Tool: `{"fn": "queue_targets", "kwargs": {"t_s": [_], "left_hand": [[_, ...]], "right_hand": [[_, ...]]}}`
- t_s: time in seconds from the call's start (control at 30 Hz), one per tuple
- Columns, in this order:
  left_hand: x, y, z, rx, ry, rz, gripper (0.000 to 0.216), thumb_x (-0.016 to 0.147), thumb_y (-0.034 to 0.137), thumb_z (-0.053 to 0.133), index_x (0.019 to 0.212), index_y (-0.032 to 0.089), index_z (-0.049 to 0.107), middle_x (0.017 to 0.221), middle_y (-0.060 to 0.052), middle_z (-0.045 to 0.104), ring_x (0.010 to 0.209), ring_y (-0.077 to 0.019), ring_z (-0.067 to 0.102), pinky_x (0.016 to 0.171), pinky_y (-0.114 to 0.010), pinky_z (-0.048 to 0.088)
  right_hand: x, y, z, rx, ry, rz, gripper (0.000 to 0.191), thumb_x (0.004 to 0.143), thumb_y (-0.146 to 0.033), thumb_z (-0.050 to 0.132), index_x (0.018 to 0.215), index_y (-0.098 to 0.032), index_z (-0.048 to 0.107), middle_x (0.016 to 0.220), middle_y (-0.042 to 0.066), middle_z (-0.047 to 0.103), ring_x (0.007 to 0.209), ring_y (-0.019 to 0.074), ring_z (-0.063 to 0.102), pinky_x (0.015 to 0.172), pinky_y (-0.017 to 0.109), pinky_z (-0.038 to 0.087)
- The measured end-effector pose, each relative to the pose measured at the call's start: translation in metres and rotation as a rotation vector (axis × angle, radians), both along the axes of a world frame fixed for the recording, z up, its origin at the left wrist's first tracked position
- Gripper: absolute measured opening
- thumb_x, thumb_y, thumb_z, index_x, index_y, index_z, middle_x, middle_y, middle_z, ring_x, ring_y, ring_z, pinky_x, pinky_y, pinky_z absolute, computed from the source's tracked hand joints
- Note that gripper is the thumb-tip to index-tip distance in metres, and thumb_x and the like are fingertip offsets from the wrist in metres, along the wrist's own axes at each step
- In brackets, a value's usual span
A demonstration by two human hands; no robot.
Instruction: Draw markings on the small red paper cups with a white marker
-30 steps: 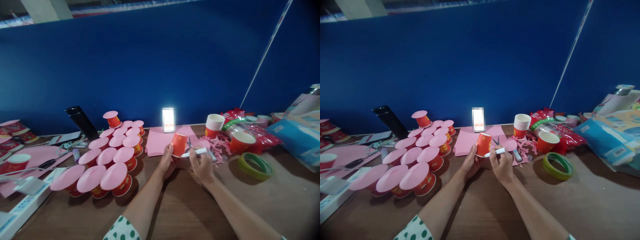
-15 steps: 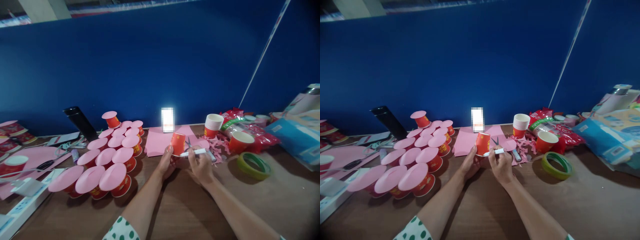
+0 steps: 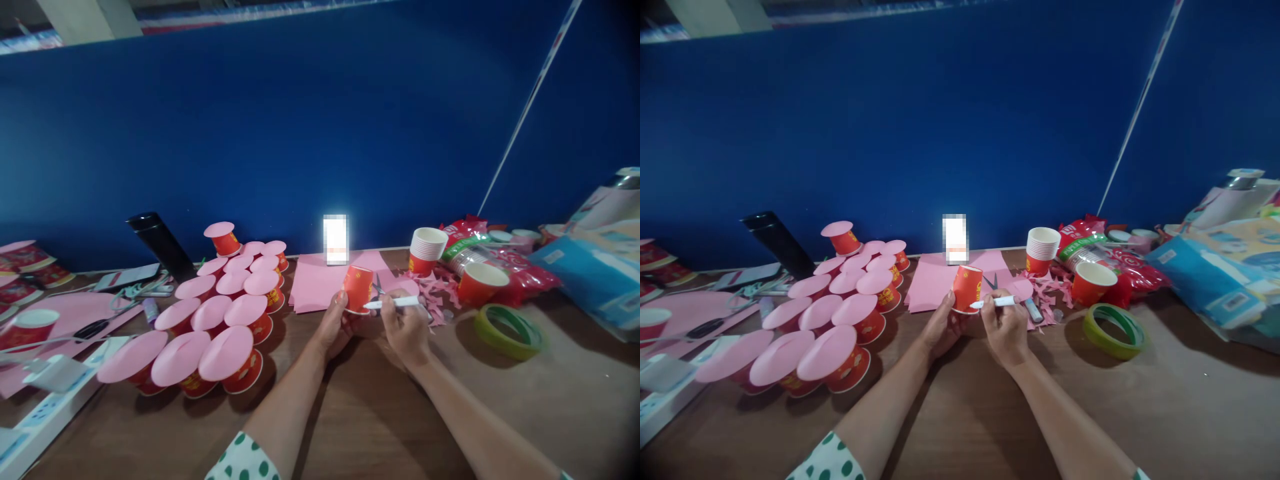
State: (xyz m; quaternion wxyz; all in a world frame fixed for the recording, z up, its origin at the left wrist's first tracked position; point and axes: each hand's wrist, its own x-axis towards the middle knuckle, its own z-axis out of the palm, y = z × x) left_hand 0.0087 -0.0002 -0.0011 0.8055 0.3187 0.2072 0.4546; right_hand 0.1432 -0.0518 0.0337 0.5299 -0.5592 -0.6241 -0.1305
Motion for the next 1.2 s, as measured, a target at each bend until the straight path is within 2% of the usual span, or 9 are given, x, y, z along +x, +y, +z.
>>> {"fn": "queue_targets", "kwargs": {"t_s": [0.33,0.5,0.6,0.73,1.0,1.2], "left_hand": [[0.001,-0.002,0.007,-0.037,-0.008,0.042,0.045,0.081,0.048,0.058,0.113,0.016,0.055,0.101,-0.010,0.069,0.090,-0.0220,0.067,0.081,-0.033,0.053],[0.000,-0.002,0.007,-0.050,-0.009,0.073,0.048,0.078,0.049,0.061,0.115,0.018,0.055,0.106,-0.010,0.067,0.093,-0.0224,0.066,0.085,-0.037,0.052],[0.000,-0.004,0.007,-0.009,-0.005,0.088,0.045,0.076,0.042,0.066,0.114,0.019,0.056,0.107,-0.009,0.067,0.093,-0.0213,0.065,0.087,-0.037,0.051],[-0.001,-0.006,0.009,0.027,0.010,0.073,0.043,0.074,0.028,0.070,0.113,0.019,0.056,0.105,-0.007,0.067,0.091,-0.0197,0.065,0.086,-0.034,0.052],[-0.001,-0.006,0.010,0.011,0.047,0.053,0.039,0.077,0.028,0.067,0.112,0.016,0.055,0.099,-0.008,0.069,0.087,-0.0206,0.068,0.083,-0.033,0.053],[-0.001,-0.005,0.006,0.027,0.003,0.009,0.040,0.077,0.027,0.066,0.114,0.015,0.054,0.100,-0.010,0.070,0.093,-0.0238,0.067,0.087,-0.035,0.052]], "right_hand": [[-0.001,0.000,0.001,-0.018,-0.009,0.039,0.024,0.089,-0.026,0.041,0.071,-0.019,0.055,0.063,0.003,0.063,0.061,0.0170,0.058,0.061,0.027,0.042],[-0.002,0.002,0.001,-0.037,-0.008,0.064,0.024,0.090,-0.026,0.041,0.070,-0.020,0.055,0.063,0.003,0.062,0.061,0.0170,0.058,0.061,0.027,0.042],[-0.002,0.002,0.000,-0.032,0.002,0.068,0.024,0.090,-0.026,0.041,0.072,-0.020,0.055,0.063,0.003,0.062,0.060,0.0168,0.058,0.060,0.027,0.042],[-0.001,0.003,-0.002,-0.034,0.009,0.053,0.024,0.091,-0.028,0.041,0.073,-0.019,0.055,0.064,0.004,0.063,0.059,0.0169,0.058,0.060,0.027,0.042],[-0.002,0.001,0.003,0.007,0.013,0.036,0.023,0.090,-0.026,0.042,0.072,-0.019,0.055,0.064,0.004,0.063,0.059,0.0164,0.058,0.059,0.026,0.042],[0.001,0.001,0.001,0.002,0.023,0.003,0.021,0.089,-0.024,0.042,0.073,-0.019,0.055,0.063,0.003,0.063,0.057,0.0157,0.057,0.059,0.026,0.041]]}}
